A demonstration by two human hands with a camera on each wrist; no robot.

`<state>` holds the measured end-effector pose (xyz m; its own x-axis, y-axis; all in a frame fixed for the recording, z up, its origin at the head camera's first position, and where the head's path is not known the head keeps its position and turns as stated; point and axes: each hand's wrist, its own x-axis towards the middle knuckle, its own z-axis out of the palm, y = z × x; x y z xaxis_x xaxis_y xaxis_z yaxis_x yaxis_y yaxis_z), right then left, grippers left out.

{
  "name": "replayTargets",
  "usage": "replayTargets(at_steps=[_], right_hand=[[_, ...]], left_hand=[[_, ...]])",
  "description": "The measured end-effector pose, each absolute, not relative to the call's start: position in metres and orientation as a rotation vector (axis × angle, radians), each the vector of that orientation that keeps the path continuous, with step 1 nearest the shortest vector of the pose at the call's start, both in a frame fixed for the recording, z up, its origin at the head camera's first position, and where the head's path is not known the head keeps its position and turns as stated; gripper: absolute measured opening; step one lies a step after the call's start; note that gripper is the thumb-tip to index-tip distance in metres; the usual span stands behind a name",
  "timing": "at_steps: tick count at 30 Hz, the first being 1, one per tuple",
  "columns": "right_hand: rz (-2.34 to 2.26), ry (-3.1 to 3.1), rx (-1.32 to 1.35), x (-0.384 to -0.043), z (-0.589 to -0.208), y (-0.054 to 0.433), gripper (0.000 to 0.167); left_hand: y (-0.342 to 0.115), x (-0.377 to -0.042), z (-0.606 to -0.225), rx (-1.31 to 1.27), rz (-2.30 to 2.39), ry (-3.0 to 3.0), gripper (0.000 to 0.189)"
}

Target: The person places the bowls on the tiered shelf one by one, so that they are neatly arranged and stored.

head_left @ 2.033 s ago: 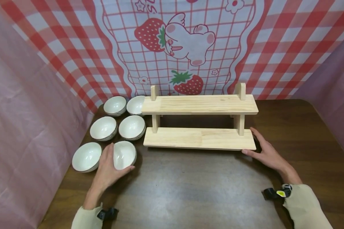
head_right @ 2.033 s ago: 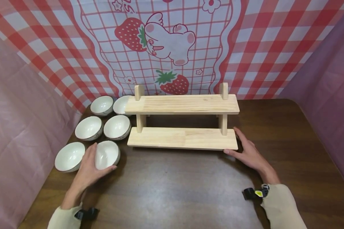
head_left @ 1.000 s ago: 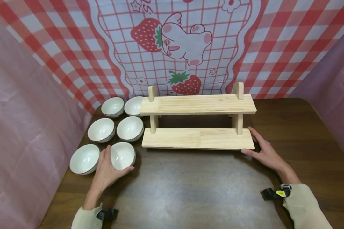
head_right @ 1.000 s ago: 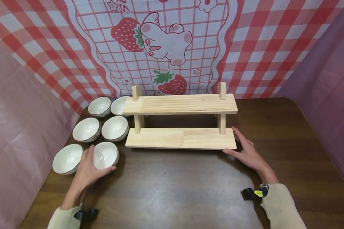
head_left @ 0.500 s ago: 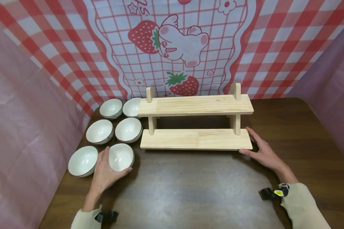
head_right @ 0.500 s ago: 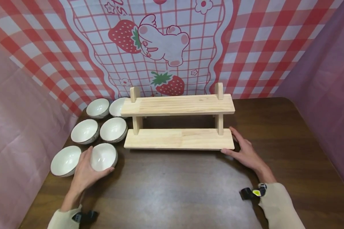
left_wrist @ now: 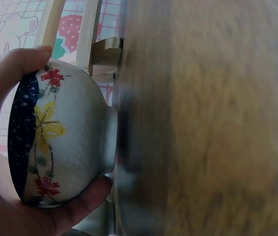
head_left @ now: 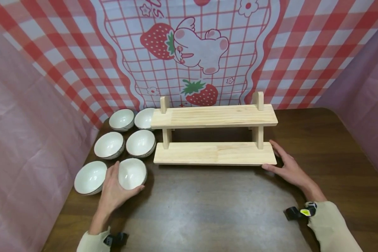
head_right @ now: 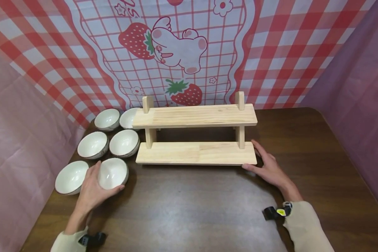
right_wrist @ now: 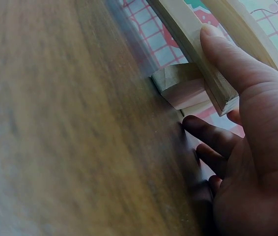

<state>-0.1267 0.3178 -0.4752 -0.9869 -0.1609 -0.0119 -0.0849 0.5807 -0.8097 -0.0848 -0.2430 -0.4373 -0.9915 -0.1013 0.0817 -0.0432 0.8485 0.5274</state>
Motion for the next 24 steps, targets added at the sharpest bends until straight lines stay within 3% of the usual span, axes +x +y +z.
replayTargets(at_steps=[24], right_hand=[[-1.369, 2.701, -0.194, -0.128, -0.475, 0.319, 0.101]], left_hand=[[-0.235, -0.091, -0.417, 0.003, -0.785, -2.873, 0.119]])
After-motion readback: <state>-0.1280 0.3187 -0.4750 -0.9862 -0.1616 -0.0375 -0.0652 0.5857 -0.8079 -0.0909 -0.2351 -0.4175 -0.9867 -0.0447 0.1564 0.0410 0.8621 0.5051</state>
